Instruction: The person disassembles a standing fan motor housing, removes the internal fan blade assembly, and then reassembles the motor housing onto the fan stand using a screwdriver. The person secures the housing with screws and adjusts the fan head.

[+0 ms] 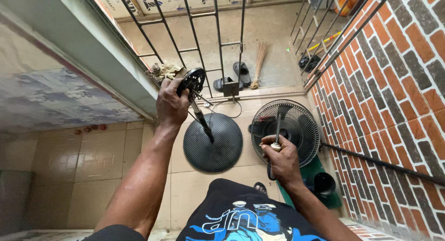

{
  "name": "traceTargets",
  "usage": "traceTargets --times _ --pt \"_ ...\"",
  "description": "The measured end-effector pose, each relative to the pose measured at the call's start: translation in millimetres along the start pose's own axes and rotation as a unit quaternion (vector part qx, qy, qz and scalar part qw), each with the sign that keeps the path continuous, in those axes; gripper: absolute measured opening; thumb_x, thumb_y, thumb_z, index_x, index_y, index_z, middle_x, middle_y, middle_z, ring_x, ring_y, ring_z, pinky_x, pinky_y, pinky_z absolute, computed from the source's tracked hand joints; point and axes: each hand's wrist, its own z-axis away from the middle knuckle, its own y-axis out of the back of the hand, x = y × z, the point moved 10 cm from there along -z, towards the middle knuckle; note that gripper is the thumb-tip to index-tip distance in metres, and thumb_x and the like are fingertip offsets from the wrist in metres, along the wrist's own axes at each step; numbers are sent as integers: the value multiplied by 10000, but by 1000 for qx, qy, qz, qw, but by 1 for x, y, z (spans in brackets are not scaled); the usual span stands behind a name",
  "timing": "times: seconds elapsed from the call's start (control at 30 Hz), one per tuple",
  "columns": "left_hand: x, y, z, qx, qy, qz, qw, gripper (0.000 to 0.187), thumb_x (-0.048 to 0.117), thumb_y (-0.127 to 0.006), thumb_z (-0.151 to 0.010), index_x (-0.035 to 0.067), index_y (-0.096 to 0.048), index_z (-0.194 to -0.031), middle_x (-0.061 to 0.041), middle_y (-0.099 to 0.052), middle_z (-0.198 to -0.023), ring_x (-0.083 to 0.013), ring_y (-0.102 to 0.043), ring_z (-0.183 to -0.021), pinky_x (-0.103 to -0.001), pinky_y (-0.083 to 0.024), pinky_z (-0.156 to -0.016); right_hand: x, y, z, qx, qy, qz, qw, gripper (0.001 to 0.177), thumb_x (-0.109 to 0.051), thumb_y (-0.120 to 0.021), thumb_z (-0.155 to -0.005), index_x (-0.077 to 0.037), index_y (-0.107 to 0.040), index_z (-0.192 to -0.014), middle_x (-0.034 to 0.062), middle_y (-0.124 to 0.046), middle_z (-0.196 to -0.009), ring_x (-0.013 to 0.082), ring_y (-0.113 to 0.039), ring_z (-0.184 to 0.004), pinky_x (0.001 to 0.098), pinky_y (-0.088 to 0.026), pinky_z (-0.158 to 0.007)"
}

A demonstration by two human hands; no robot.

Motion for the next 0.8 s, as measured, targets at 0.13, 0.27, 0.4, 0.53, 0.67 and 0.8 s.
traceTargets --times 0.13,0.27,0.4,0.53,0.67,0.8 --pt "5 2 -9 -26 29 33 999 180 77 -742 -870 92 -765 -1048 -69 -670 -940 -224 -661 -850 -399 -569 -746 8 -1 3 4 -8 -47 999 144 -29 -698 -898 26 -697 -1031 59 -678 -799 102 -624 -649 241 -519 -576" --pt "9 9 -17 -36 13 100 994 169 88 -752 -869 73 -774 -1036 -78 -675 -937 -224 -660 -864 -379 -553 -763 9 -6 3 6 -12 -74 997 155 -18 -709 -888 20 -696 -1037 67 -680 -807 105 -625 -654 241 -519 -590" --pt "-6 15 -21 -73 44 138 987 160 101 -704 -959 56 -765 -1100 -117 -659 -987 -230 -663 -893 -351 -562 -801 16 -17 2 8 -44 -131 990 175 10 -704 -879 15 -683 -1053 70 -675 -859 120 -630 -679 248 -536 -620" --pt "-13 30 -20 -69 18 171 983 184 63 -673 -954 21 -714 -1129 -116 -721 -1081 -215 -711 -979 -343 -572 -878 20 -29 -7 5 -52 -206 977 188 35 -688 -882 22 -662 -1067 96 -694 -881 142 -638 -693 255 -537 -631" --pt "-17 40 -14 -64 3 116 991 162 65 -689 -950 12 -731 -1097 -139 -738 -1072 -231 -719 -947 -346 -586 -839 17 -47 -16 -14 -50 -233 971 196 30 -687 -883 24 -653 -1076 93 -696 -884 143 -648 -698 262 -547 -633" --pt "-20 37 -16 -79 19 137 987 166 104 -682 -966 20 -747 -1095 -118 -761 -1026 -213 -735 -862 -332 -594 -771 10 -66 -28 -31 -38 -254 966 190 10 -691 -903 36 -641 -1085 101 -693 -852 152 -660 -689 264 -542 -618"
